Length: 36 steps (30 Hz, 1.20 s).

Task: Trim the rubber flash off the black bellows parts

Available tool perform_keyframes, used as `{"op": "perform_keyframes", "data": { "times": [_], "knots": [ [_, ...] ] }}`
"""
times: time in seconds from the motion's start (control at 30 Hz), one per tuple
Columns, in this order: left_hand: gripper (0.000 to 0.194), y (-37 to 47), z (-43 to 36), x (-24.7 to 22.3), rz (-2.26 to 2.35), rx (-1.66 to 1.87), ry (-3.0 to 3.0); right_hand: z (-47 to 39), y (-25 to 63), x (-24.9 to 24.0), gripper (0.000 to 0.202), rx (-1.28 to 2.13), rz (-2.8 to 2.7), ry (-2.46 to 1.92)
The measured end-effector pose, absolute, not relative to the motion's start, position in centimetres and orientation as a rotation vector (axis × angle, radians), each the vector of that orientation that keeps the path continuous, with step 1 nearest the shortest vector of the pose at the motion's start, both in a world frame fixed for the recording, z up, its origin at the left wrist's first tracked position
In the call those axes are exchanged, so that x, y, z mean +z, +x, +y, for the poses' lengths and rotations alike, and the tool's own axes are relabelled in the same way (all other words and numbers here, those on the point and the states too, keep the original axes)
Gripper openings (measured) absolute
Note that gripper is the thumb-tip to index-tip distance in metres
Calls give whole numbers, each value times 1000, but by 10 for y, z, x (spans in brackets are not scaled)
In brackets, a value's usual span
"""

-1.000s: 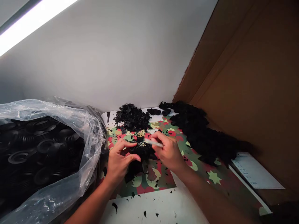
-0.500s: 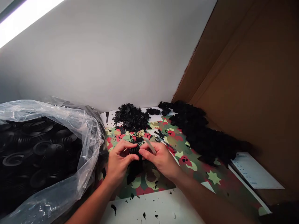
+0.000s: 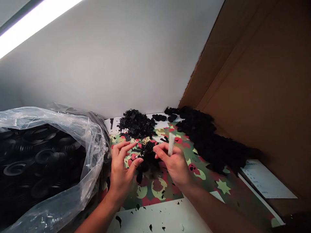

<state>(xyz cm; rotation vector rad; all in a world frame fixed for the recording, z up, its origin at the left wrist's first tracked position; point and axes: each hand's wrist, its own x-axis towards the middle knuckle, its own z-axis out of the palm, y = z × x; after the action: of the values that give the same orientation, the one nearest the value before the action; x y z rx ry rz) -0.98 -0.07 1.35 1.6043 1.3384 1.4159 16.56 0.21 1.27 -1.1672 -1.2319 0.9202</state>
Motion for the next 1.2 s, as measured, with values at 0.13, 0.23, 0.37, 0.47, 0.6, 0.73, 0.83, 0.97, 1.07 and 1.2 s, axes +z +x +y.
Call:
{"op": "perform_keyframes", "data": {
  "times": [0.13, 0.23, 0.37, 0.47, 0.6, 0.73, 0.83, 0.97, 1.07, 1.2],
  "knots": [
    [37, -5, -9, 18, 1150, 1249, 1359, -1, 163, 9, 28, 679, -1367, -1159],
    [52, -5, -4, 16, 1074, 1214, 1189, -3, 158, 3, 25, 464, -1728, -1023],
    [45, -13, 11, 9, 1120, 1105, 1158, -3, 156, -3, 34, 97, -2142, -809],
    [38, -18, 16, 4, 1190, 1125, 1227, -1, 162, -2, 34, 204, -2115, -819],
    [39, -19, 13, 3, 1192, 1130, 1348, 7, 171, 3, 32, 548, -1717, -1017],
    [39, -15, 8, 5, 1180, 1132, 1434, 13, 172, 2, 22, 798, -1673, -989],
    [40, -12, 6, 6, 1205, 1165, 1498, 13, 166, -3, 18, 802, -1733, -979],
    [35, -13, 6, 7, 1249, 1195, 1484, 11, 160, -5, 4, 684, -1687, -966],
    [32, -14, 6, 6, 1249, 1205, 1471, 11, 158, -6, 4, 672, -1623, -978],
    [34, -11, 5, 4, 1247, 1218, 1534, 8, 154, -6, 12, 678, -1599, -1017]
  ]
}}
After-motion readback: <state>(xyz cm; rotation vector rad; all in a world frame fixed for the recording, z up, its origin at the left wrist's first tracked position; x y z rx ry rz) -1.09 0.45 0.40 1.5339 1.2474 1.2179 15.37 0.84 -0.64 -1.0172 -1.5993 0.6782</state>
